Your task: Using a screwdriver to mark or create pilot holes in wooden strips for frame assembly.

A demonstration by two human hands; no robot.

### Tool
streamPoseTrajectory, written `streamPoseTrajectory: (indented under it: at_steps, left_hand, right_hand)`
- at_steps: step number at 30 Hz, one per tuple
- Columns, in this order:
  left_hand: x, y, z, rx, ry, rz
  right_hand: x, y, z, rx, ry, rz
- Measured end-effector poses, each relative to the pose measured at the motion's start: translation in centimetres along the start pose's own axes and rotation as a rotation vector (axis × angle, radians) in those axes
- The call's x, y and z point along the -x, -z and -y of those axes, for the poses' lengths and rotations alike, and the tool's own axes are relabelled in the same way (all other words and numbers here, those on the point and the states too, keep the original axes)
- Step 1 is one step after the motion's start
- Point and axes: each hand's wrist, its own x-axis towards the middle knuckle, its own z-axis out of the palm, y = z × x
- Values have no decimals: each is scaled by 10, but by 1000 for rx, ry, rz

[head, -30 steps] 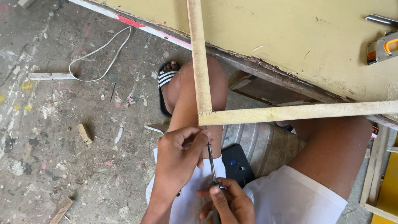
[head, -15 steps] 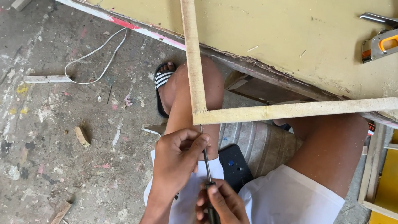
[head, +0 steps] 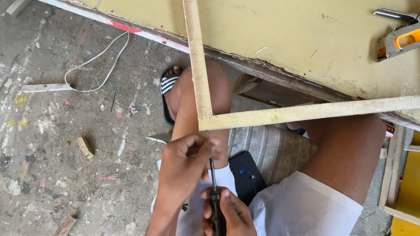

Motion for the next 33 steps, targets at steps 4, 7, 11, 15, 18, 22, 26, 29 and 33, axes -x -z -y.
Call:
streamPoseTrajectory:
  at_steps: [4, 7, 11, 15, 18, 22, 26, 29, 33]
  left_hand:
    - [-5, 4, 5, 141, 65, 93]
    - [-5, 0, 7, 91, 86, -7]
    - [-2, 2, -6, 13, 112, -24]
    - [-7, 7, 1, 73, 58, 65]
    - [-6, 1, -6, 4, 116, -24]
    - [-21, 22, -18, -70, 177, -48]
    - [-58, 8, -21, -542, -243, -390]
    - [-72, -19, -31, -688, -256, -407]
    - [-77, -40, -21, -856, -399, -433]
  right_hand:
    - [1, -10, 5, 24, 30, -206]
    - [3, -14, 6, 8, 102, -203]
    - [2, -10, 8, 90, 53, -180]
    - [9, -22, 19, 42, -1, -119]
    - [1, -13, 9, 106, 87, -202]
    - [-3, -6, -1, 107, 194, -156]
    - [-4, -4, 2, 372, 336, -185]
    - [-3, -8, 5, 519, 437, -273]
    - [-3, -11, 4, 497, 493, -308]
